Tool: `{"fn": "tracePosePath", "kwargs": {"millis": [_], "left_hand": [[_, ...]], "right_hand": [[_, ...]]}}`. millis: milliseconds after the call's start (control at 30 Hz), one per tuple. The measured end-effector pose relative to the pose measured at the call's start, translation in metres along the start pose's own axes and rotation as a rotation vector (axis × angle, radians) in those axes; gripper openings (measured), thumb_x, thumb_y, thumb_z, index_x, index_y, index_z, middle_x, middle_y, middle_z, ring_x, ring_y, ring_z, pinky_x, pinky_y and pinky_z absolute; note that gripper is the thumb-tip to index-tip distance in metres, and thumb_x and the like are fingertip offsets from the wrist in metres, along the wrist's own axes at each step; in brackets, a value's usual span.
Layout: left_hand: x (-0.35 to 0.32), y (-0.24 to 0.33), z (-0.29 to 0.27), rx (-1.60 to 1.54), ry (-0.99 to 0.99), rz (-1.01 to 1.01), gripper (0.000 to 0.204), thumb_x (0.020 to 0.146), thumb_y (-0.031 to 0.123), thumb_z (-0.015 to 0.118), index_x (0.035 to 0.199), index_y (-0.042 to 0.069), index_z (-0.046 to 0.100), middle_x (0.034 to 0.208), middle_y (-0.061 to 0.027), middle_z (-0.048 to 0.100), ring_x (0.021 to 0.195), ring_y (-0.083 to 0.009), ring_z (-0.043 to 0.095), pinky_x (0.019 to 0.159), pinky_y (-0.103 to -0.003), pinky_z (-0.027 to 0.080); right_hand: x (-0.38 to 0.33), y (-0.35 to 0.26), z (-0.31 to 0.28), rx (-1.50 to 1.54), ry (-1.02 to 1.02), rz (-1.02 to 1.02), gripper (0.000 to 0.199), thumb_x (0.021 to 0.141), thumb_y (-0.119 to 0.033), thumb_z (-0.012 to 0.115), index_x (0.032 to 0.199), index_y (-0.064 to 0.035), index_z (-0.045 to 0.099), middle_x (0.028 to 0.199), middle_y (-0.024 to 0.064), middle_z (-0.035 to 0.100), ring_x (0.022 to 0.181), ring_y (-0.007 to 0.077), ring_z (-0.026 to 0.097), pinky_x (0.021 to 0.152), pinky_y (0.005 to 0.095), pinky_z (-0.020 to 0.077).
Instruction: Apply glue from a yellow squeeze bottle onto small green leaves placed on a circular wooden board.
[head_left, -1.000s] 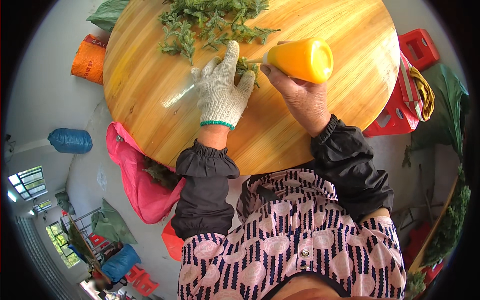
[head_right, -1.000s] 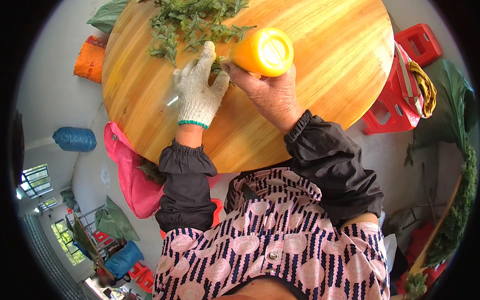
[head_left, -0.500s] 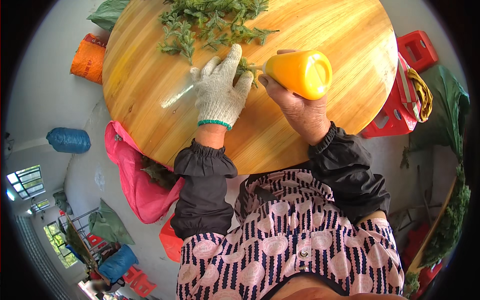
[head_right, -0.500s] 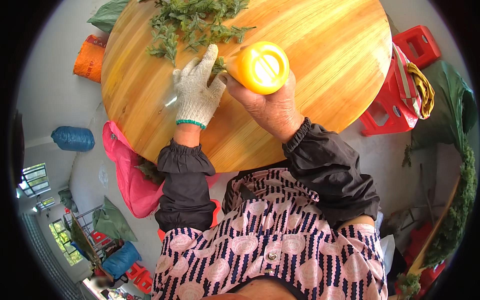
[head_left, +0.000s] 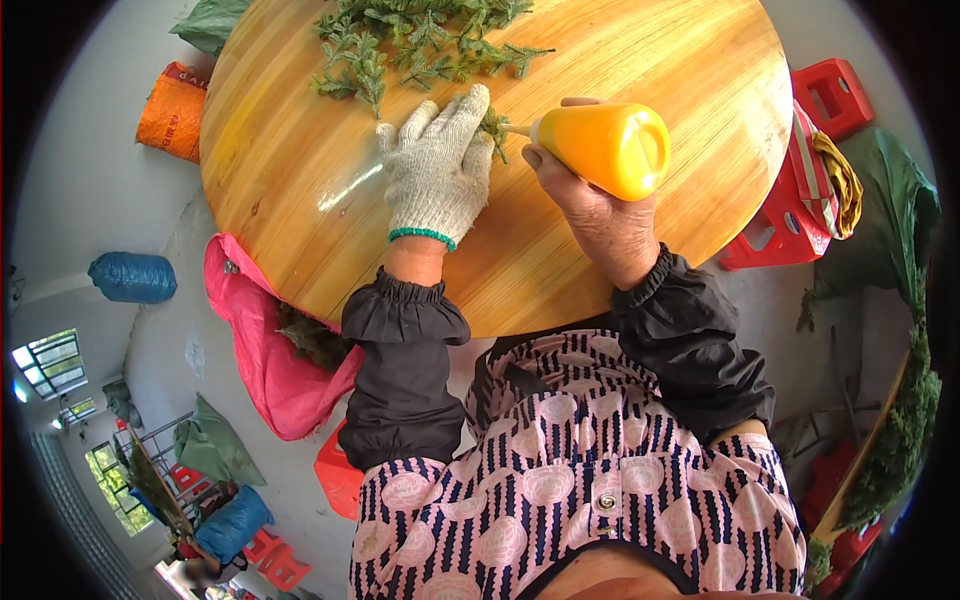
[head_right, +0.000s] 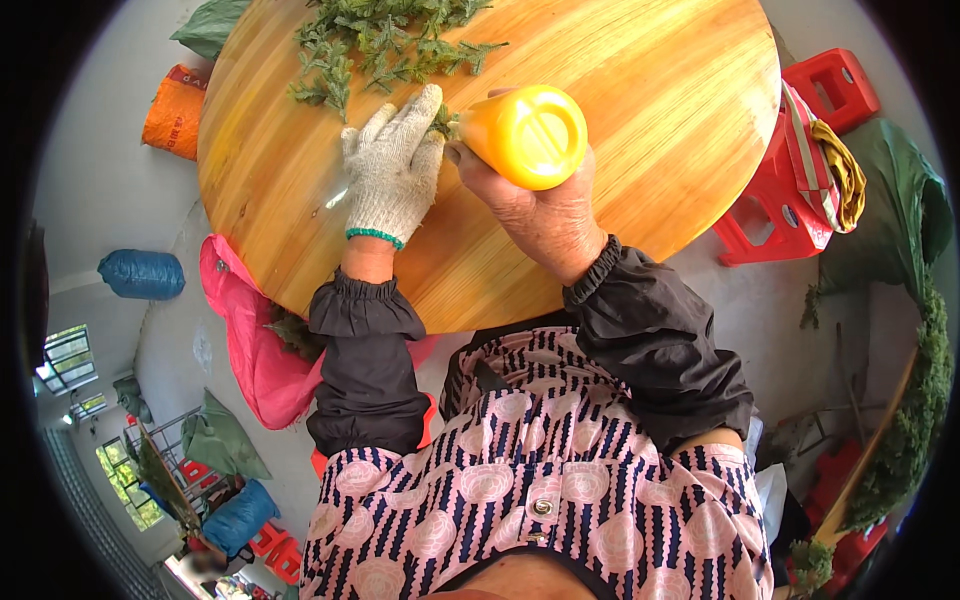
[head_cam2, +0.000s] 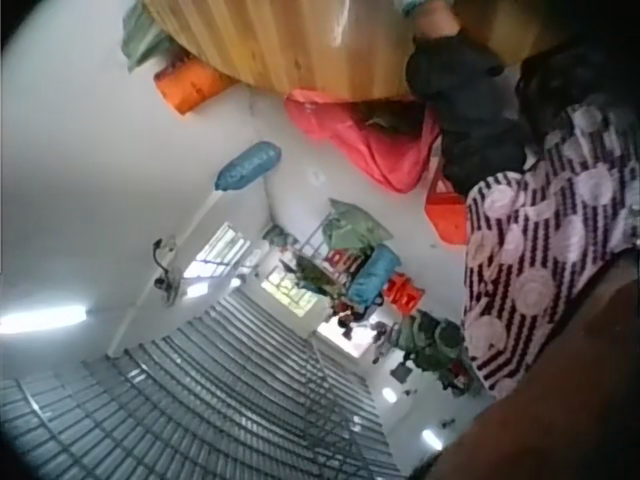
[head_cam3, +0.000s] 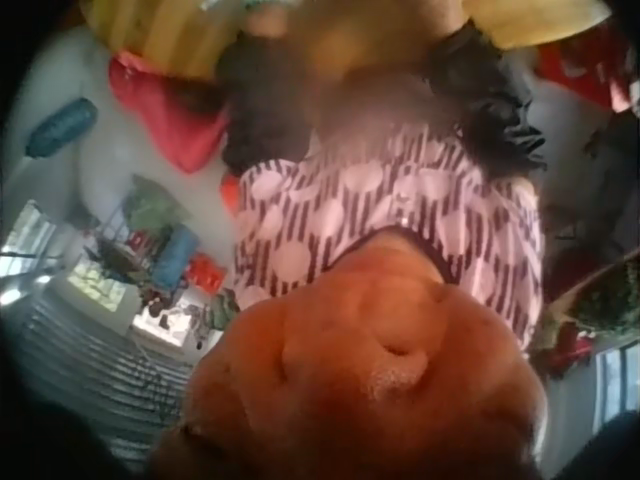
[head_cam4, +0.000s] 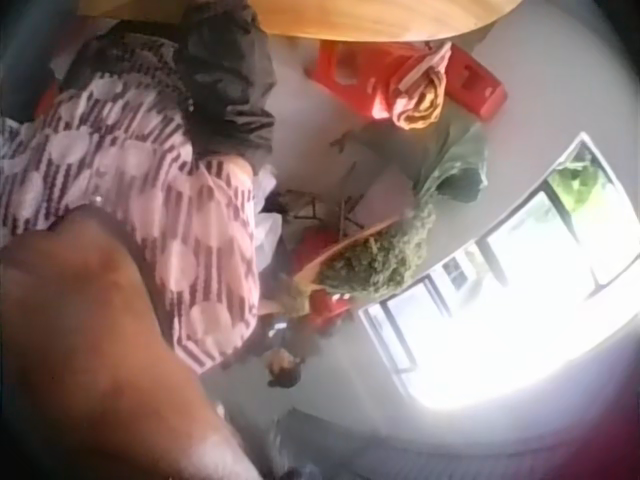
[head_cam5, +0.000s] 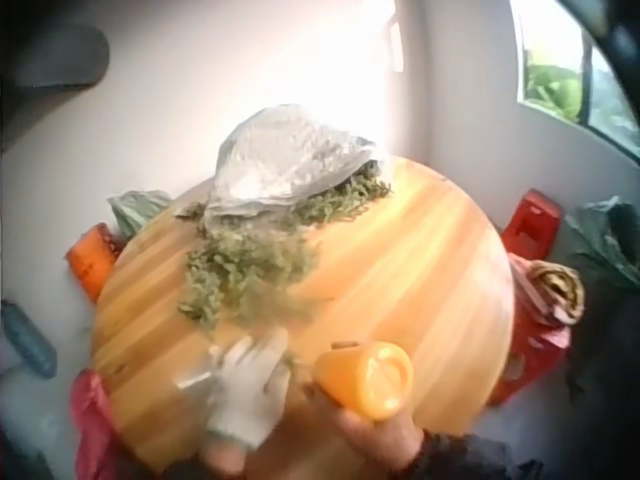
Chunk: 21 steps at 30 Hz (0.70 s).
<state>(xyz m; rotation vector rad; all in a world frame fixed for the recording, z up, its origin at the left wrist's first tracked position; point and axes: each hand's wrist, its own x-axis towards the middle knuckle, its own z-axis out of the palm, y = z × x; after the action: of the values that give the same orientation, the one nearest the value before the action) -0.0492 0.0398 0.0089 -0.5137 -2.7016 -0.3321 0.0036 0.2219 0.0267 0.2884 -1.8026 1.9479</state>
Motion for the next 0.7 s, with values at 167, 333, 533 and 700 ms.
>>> {"fn": "tracePosePath", "kwargs": {"millis": [167,333,533,700], "left_hand": [[0.0,0.0,0.001,0.019,0.016,0.008,0.053,0.098,0.031,0.063,0.149,0.027,0.053,0.142,-0.0052,0.063,0.134,-0.0329,0.052,0.118,-0.066,0.024],[0.0,0.0,0.002,0.042,0.067,0.041,0.05,0.097,0.028,0.062,0.147,0.025,0.056,0.138,-0.006,0.066,0.13,-0.0339,0.056,0.114,-0.06,0.03],[0.0,0.001,0.003,0.077,0.103,0.063,0.047,0.097,0.026,0.062,0.144,0.025,0.06,0.135,-0.0072,0.068,0.125,-0.0351,0.059,0.108,-0.055,0.036],[0.0,0.0,0.002,0.051,0.09,0.043,0.047,0.098,0.027,0.061,0.144,0.025,0.06,0.136,-0.0071,0.067,0.126,-0.0362,0.059,0.11,-0.057,0.035]], "right_hand": [[-0.004,-0.001,0.0,-0.002,-0.01,0.045,0.047,0.082,-0.004,0.084,0.122,0.0014,0.059,0.101,0.0047,0.073,0.092,0.0115,0.069,0.084,0.0289,0.057],[-0.009,-0.009,0.0,0.094,0.006,0.115,0.05,0.082,-0.004,0.085,0.124,0.0008,0.058,0.102,0.0051,0.073,0.094,0.0117,0.069,0.085,0.029,0.0572],[-0.012,-0.018,-0.003,-0.082,-0.023,0.072,0.031,0.079,-0.003,0.083,0.106,-0.0001,0.068,0.111,0.0111,0.066,0.095,0.0222,0.066,0.085,0.0338,0.0545],[-0.018,-0.002,-0.011,-0.389,-0.084,-0.177,0.053,0.078,-0.006,0.088,0.123,-0.0007,0.061,0.123,0.0093,0.063,0.1,0.0155,0.067,0.088,0.0302,0.0563]]}}
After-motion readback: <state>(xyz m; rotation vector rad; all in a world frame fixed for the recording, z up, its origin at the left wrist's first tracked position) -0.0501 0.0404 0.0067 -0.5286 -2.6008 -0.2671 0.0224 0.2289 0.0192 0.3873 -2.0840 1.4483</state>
